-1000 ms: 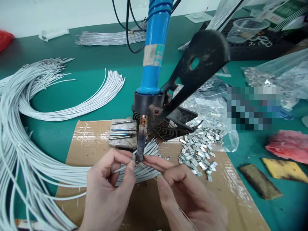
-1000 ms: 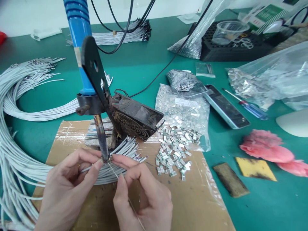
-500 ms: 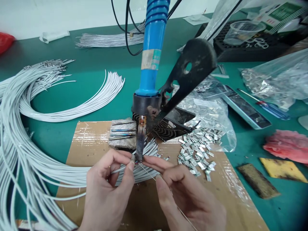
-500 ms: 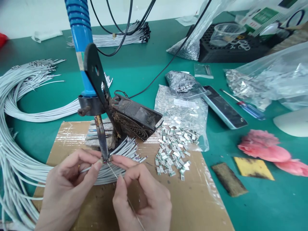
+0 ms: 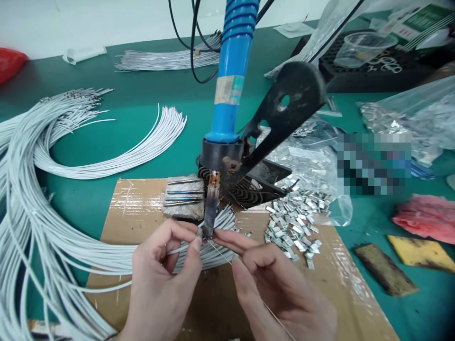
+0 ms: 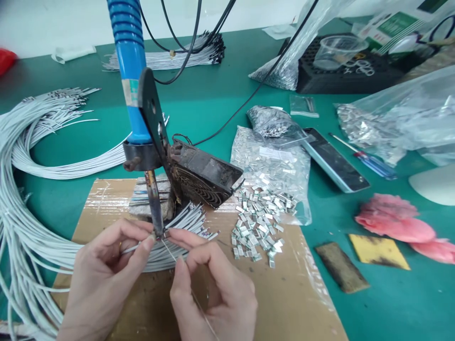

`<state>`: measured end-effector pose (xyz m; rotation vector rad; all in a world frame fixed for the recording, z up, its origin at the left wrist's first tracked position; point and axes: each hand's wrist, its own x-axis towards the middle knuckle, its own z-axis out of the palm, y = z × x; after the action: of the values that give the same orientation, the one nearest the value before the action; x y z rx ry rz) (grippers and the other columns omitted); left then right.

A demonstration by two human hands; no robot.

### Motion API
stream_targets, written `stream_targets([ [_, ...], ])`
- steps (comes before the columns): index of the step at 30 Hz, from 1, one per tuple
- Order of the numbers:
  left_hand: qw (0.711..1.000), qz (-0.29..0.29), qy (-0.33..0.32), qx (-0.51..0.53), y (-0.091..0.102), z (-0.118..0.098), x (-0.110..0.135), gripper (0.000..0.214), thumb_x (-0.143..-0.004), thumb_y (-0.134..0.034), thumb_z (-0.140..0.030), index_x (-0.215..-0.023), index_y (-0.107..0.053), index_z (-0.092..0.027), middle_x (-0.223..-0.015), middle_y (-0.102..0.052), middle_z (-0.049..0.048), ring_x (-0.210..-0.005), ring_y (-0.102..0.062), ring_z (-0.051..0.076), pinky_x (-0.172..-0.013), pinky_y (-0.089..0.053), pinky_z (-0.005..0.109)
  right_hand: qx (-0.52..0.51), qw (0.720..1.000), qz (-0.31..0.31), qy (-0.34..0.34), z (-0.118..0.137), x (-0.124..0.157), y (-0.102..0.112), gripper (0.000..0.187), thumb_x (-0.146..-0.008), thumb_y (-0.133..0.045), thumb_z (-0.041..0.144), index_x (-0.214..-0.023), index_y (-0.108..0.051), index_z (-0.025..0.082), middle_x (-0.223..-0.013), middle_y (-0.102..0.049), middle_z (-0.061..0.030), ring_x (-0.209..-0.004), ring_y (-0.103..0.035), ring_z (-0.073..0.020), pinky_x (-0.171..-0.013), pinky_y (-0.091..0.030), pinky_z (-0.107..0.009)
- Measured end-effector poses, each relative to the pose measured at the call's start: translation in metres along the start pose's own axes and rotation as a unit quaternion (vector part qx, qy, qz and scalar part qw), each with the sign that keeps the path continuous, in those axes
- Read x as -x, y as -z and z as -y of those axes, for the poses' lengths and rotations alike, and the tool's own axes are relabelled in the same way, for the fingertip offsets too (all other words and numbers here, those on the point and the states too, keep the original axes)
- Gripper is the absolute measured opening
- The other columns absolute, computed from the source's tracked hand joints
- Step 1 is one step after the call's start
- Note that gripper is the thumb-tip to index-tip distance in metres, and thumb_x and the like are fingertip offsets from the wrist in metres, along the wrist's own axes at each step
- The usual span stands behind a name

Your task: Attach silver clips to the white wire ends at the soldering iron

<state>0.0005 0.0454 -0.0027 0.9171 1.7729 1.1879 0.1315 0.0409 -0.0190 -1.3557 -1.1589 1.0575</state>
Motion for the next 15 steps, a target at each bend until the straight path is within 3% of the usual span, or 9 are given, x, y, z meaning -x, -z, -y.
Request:
stream_targets([
  [8, 0.999, 0.036, -0.011, -0.026, 0.0084, 0.0036, -0.0052, 0.012, -0.081, -0.072, -0.018, -0.070, -0.068, -0.021, -0.086, -0.075, 0.0042, -0.076, -0.069, 0.018, -0.047, -0.046, 0.016, -0.007, 1.000, 0.004, -0.004, -0.0003, 0.0005, -0.0008, 0.023, -0.091, -0.067, 0.021, -0.069, -0.062, 0.023, -0.106, -0.083, -0.0072, -0.092, -0.081, -0.0205, -0.082, -0.062, -0.023],
  [15, 0.999, 0.035, -0.006, -0.021, 0.0076, 0.0053, -0.0045, 0.013, -0.080, -0.073, -0.017, -0.069, -0.067, -0.021, -0.086, -0.075, 0.0037, -0.076, -0.069, 0.018, -0.052, -0.049, 0.017, -0.003, 1.000, 0.011, -0.004, -0.0002, 0.0002, 0.0002, 0.023, -0.091, -0.066, 0.022, -0.068, -0.062, 0.023, -0.106, -0.083, -0.0077, -0.096, -0.080, -0.0220, -0.083, -0.062, -0.024],
])
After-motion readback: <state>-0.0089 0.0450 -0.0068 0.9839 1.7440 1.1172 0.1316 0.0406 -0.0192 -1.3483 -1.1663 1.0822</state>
